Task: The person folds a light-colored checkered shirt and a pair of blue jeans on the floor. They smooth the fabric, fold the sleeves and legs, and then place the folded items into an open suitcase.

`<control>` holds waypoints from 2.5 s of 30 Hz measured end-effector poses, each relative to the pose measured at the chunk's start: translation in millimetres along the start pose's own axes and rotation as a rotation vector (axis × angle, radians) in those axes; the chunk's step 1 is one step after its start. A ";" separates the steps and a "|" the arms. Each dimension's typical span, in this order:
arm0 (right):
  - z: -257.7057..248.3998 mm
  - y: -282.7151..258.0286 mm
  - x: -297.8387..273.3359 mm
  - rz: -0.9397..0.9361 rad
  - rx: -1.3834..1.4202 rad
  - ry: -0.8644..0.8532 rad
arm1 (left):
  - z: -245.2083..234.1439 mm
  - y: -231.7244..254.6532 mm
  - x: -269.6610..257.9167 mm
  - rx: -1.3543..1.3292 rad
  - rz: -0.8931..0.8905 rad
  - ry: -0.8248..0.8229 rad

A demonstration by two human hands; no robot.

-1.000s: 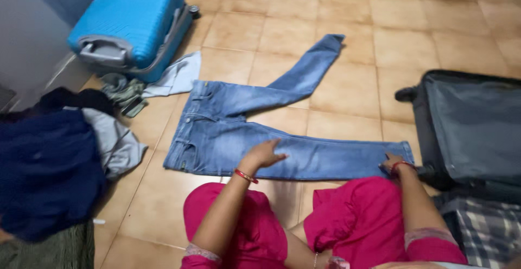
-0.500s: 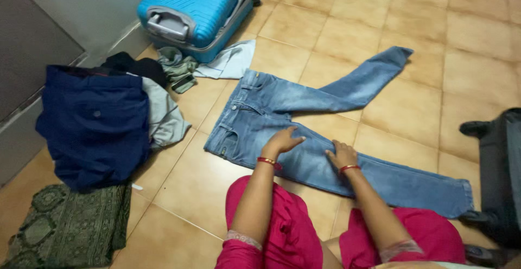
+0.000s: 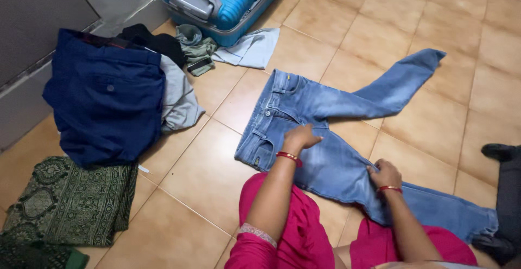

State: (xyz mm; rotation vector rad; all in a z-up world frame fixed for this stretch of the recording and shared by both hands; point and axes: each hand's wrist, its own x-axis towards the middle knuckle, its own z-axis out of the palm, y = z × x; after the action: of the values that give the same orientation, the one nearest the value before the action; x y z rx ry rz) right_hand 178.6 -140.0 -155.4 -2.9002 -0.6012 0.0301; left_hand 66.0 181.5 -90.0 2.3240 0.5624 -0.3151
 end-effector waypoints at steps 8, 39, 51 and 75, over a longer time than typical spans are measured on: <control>1.4 -42.4 109.6 -0.366 0.073 0.241 | -15.5 20.8 -3.8 0.052 -0.292 -0.020; -72.4 -150.9 55.3 -1.084 0.223 -0.644 | 47.5 -44.5 74.3 0.156 -0.441 -0.202; -54.0 -170.1 -43.7 -0.822 0.138 -0.076 | 21.1 -85.2 76.6 -0.913 -0.718 0.307; 40.0 -175.9 -59.6 -0.678 0.147 0.083 | -33.7 -167.8 66.2 -1.397 -0.866 0.806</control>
State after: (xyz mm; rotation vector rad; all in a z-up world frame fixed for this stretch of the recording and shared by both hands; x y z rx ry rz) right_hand 52.5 1.9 -164.2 -2.4005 -1.4511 -0.1298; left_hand 45.7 334.2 -189.6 0.6693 1.5252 0.5426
